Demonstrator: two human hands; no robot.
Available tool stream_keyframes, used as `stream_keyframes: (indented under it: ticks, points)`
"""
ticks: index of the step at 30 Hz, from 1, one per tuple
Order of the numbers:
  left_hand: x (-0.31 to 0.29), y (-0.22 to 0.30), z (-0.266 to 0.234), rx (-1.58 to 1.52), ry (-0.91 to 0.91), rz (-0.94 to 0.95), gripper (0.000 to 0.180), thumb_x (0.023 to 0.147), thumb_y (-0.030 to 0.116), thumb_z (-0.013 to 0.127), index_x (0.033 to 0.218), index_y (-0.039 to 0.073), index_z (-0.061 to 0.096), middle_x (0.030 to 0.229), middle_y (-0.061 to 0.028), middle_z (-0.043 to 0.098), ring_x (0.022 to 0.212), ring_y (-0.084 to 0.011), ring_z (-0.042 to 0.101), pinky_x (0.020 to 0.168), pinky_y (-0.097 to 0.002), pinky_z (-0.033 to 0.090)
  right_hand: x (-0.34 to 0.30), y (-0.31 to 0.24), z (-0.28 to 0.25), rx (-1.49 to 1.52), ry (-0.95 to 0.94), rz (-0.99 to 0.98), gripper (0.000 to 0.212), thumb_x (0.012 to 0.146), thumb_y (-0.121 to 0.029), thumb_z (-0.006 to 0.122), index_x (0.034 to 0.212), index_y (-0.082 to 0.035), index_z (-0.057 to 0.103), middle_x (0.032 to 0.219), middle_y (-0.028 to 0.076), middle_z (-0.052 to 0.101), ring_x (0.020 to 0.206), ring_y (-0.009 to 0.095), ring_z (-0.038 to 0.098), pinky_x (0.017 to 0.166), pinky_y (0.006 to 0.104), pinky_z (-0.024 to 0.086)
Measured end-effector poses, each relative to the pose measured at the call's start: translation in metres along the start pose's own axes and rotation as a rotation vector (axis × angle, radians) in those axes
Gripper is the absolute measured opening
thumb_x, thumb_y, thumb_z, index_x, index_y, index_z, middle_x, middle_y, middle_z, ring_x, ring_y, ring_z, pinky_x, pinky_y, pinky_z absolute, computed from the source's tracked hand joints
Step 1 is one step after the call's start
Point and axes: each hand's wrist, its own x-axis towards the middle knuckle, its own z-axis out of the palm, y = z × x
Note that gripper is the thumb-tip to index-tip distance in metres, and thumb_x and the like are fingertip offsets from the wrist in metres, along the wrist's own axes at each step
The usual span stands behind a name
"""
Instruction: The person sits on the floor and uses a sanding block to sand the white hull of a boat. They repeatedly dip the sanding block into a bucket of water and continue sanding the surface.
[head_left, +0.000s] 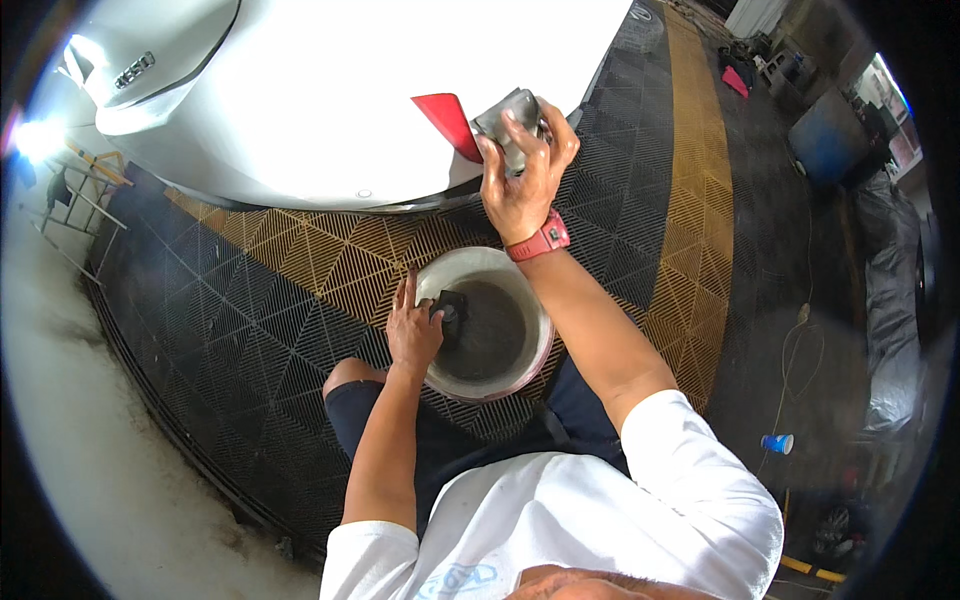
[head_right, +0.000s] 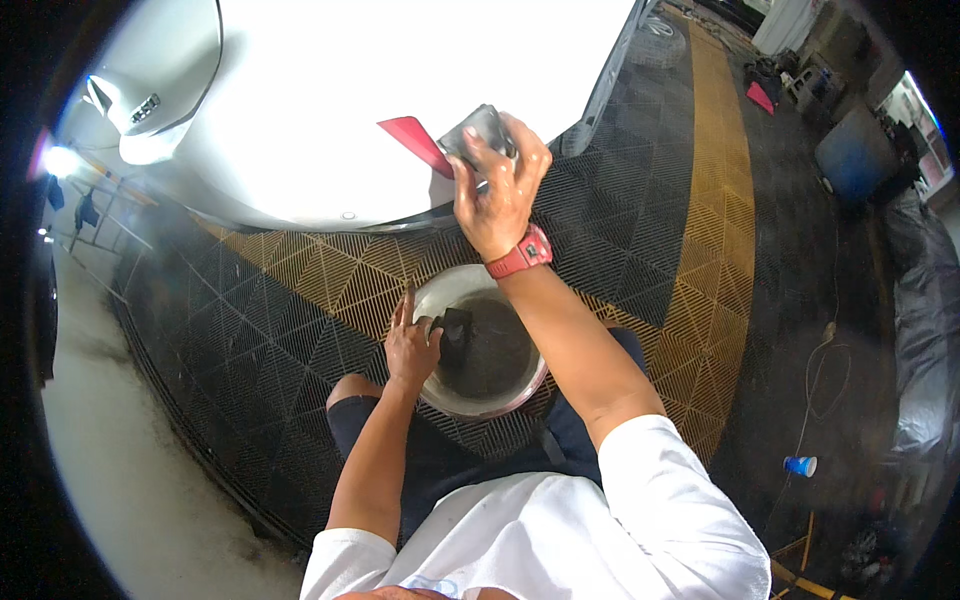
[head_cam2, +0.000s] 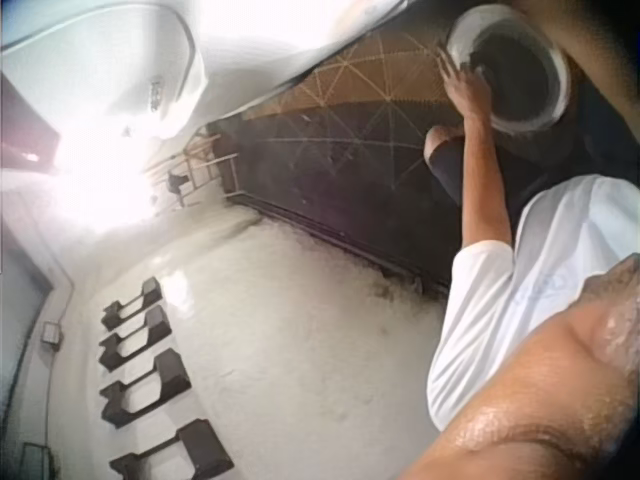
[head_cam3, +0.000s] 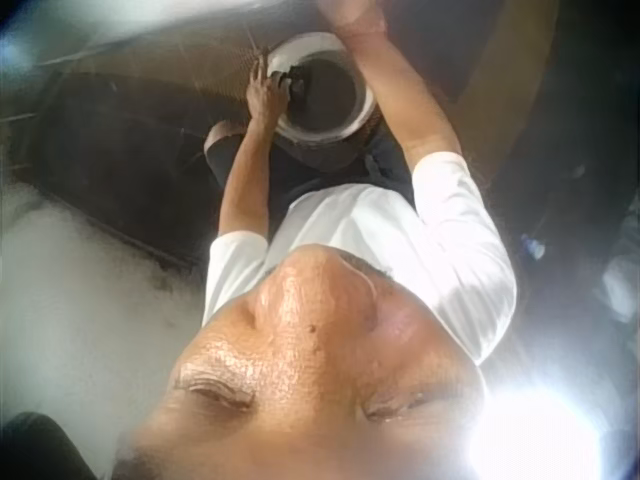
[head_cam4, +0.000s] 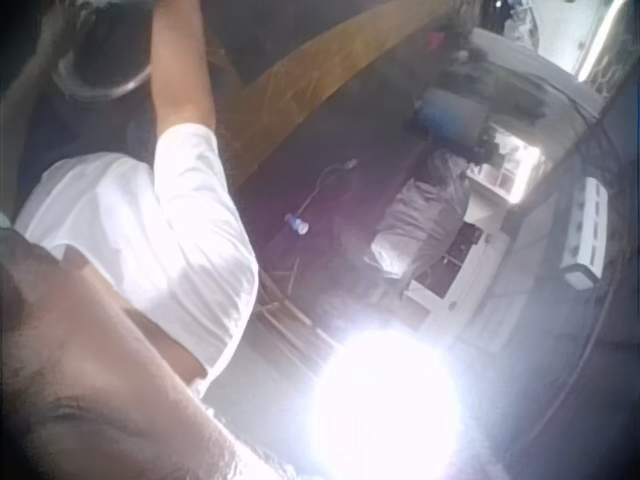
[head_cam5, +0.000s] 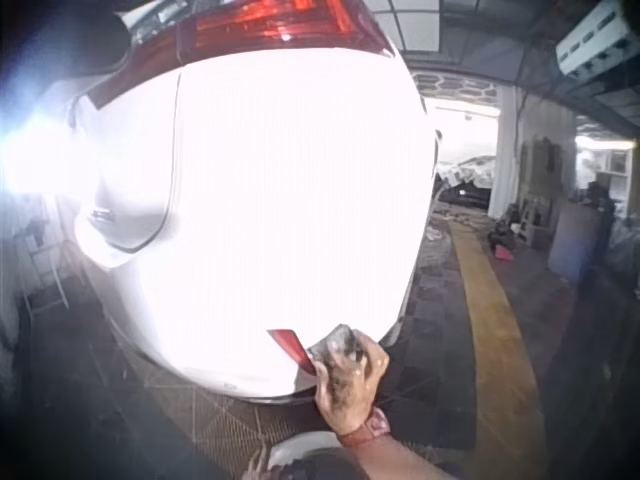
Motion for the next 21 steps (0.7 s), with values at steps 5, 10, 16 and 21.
stream_keyframes:
  ticks: [5,10,16,21]
  points:
    - [0.003,0.004,0.005,0.002,-0.024,0.036,0.029,0.093,0.021,0.082,0.112,-0.001,0.083,0.181,-0.0136,0.03,0.156,-0.0391,0.045,0.118,-0.0487,0.051,-0.059,0.041,-0.024,-0.068,-0.184,-0.012,0.06,0.078,0.0,0.092,0.133,-0.017,0.072,0.144,0.02,0.057,0.127,0.04,0.057,0.104,0.0536,0.048]
    - [-0.003,-0.002,0.001,0.036,-0.018,0.009,0.034,0.094,0.023,0.082,0.117,-0.003,0.082,0.182,-0.0082,0.027,0.154,-0.036,0.047,0.115,-0.0462,0.054,0.006,0.002,-0.006,-0.055,-0.069,-0.056,0.058,0.082,-0.008,0.091,0.136,-0.019,0.071,0.147,0.018,0.056,0.13,0.038,0.055,0.102,0.0511,0.045]
    - [0.001,0.005,0.001,0.03,-0.051,0.018,0.034,0.095,0.022,0.082,0.119,-0.001,0.082,0.182,-0.0089,0.027,0.154,-0.0367,0.047,0.119,-0.0472,0.049,-0.061,0.028,-0.026,-0.038,-0.181,0.074,0.056,0.086,-0.004,0.088,0.138,-0.014,0.068,0.147,0.022,0.054,0.128,0.042,0.055,0.106,0.0548,0.048]
    - [-0.006,0.011,-0.002,0.257,-0.042,0.186,0.039,0.097,0.028,0.078,0.127,0.004,0.08,0.175,-0.0118,0.04,0.16,-0.0325,0.037,0.13,-0.0499,0.033,-0.137,-0.022,-0.111,0.09,-0.336,0.495,0.045,0.103,-0.02,0.077,0.14,0.0,0.059,0.152,0.028,0.049,0.139,0.048,0.052,0.115,0.054,0.047]
